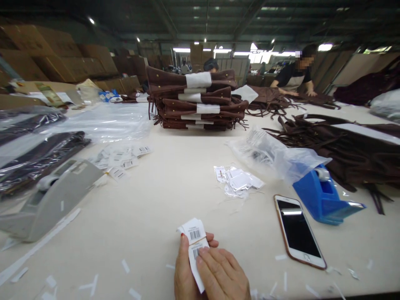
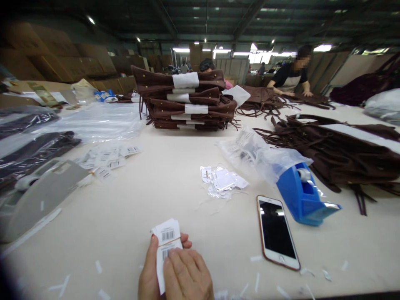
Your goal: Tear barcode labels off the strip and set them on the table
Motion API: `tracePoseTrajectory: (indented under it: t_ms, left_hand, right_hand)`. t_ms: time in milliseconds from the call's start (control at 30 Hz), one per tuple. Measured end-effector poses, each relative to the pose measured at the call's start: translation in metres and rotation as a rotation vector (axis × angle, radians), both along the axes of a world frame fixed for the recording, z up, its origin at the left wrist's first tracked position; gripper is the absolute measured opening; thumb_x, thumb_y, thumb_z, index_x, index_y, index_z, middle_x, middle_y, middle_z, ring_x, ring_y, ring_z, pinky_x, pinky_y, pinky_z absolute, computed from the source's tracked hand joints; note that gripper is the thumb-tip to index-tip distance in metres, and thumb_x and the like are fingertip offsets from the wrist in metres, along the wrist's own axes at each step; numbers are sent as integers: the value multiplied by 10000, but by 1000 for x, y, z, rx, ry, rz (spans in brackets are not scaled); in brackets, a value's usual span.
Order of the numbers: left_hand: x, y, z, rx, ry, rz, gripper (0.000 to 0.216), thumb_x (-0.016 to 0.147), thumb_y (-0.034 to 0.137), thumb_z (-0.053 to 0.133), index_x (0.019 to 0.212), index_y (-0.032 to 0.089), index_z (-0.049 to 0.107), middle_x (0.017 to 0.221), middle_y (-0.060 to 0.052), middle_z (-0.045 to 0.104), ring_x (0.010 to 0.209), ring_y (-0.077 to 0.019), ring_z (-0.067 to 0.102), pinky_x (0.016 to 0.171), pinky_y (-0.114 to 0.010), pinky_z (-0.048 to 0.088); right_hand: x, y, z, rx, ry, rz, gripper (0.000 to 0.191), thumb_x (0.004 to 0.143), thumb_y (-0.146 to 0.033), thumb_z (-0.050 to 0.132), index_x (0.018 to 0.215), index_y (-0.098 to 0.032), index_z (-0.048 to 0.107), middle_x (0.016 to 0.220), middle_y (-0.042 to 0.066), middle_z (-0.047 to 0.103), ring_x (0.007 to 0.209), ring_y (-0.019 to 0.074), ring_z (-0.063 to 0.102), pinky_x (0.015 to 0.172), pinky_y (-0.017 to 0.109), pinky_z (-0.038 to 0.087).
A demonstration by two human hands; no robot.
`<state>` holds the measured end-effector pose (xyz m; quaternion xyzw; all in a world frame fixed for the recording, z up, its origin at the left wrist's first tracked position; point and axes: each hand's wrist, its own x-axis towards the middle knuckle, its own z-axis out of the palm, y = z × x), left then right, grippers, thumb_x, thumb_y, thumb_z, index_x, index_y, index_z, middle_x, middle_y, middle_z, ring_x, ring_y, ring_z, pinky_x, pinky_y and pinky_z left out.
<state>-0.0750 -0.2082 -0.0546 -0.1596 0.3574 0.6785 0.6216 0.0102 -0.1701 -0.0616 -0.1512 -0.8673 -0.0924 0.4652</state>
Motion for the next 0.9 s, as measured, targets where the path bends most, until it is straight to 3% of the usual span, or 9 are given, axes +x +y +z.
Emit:
tracePoseTrajectory:
  t_ms: [367,700,900]
  left_hand:
    - [-3,1,4,-91,72,0,433,765,487,486,731,81,633,634,-102,655,592,-175,610,648,-298,498]
    - [-8,-1,-2,10,-36,-55,505,764,530,448,760,72,661,654,-115,661,622,-170,605,667,-271,476]
    - [-6,-4,-5,23,20,-45,508,741,542,475,790,71,660,693,-123,662,658,-172,601,693,-271,470]
  right_hand:
    - [10,7,1,-54,-46,159,216,824,-68,440,774,-95,648,745,80,711,746,163,664,665,257,545]
    - [4,2,3,-68,22,133,209,829,-77,448,763,-112,643,698,70,704,671,144,660,596,237,536]
    - [2,1,7,-104,40,148,206,815,-58,447,739,-94,636,686,73,704,635,150,657,547,242,524]
